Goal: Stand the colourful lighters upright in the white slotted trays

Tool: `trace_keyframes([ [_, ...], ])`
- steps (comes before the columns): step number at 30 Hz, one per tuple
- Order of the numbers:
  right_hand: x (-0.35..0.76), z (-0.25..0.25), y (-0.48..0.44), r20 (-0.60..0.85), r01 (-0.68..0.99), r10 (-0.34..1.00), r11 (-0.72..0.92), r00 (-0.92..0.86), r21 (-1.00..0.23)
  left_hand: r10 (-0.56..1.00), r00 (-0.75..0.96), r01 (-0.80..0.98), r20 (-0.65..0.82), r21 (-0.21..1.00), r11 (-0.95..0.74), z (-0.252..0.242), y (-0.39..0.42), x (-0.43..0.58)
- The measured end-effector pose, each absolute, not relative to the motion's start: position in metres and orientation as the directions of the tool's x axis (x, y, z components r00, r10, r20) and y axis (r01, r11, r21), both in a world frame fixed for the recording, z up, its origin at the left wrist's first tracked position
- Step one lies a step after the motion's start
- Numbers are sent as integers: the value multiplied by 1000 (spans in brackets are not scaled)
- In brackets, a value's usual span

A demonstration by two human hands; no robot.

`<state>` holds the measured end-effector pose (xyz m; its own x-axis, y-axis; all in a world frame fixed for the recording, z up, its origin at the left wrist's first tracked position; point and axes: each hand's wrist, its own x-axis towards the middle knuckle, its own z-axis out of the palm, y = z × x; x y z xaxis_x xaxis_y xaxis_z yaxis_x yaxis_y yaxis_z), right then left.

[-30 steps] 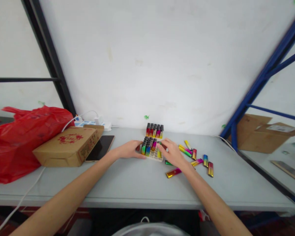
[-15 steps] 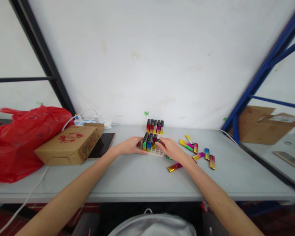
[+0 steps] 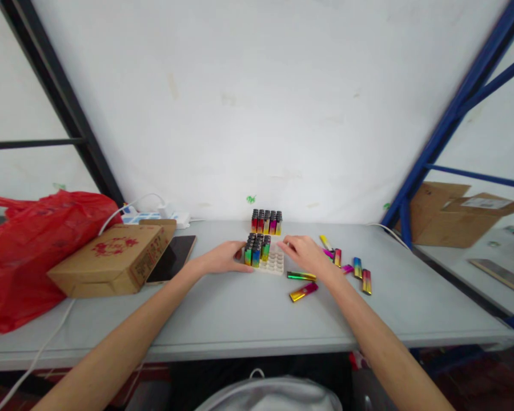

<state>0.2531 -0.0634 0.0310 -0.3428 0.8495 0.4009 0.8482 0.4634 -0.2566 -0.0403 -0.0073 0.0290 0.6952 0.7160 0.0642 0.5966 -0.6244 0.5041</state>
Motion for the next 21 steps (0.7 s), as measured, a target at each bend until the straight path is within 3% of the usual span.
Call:
trace_keyframes([
  [6,337,22,-49,261,973,958,165,-120,-161,729,682,605,53,520,-604,27,-7,-42],
  [8,351,18,-46,200,981,974,132,-103,-139,734,676,610,58,515,-602,27,-6,-42],
  [12,347,16,-44,117,973,982,166,-148,-158,728,684,609,47,513,-605,26,-4,-43],
  [18,329,14,-43,177,933,954,277,-240,-230,727,685,602,42,529,-598,26,-5,-43],
  [21,327,15,-43,284,899,920,347,-270,-267,730,682,615,40,509,-602,26,-5,-42],
])
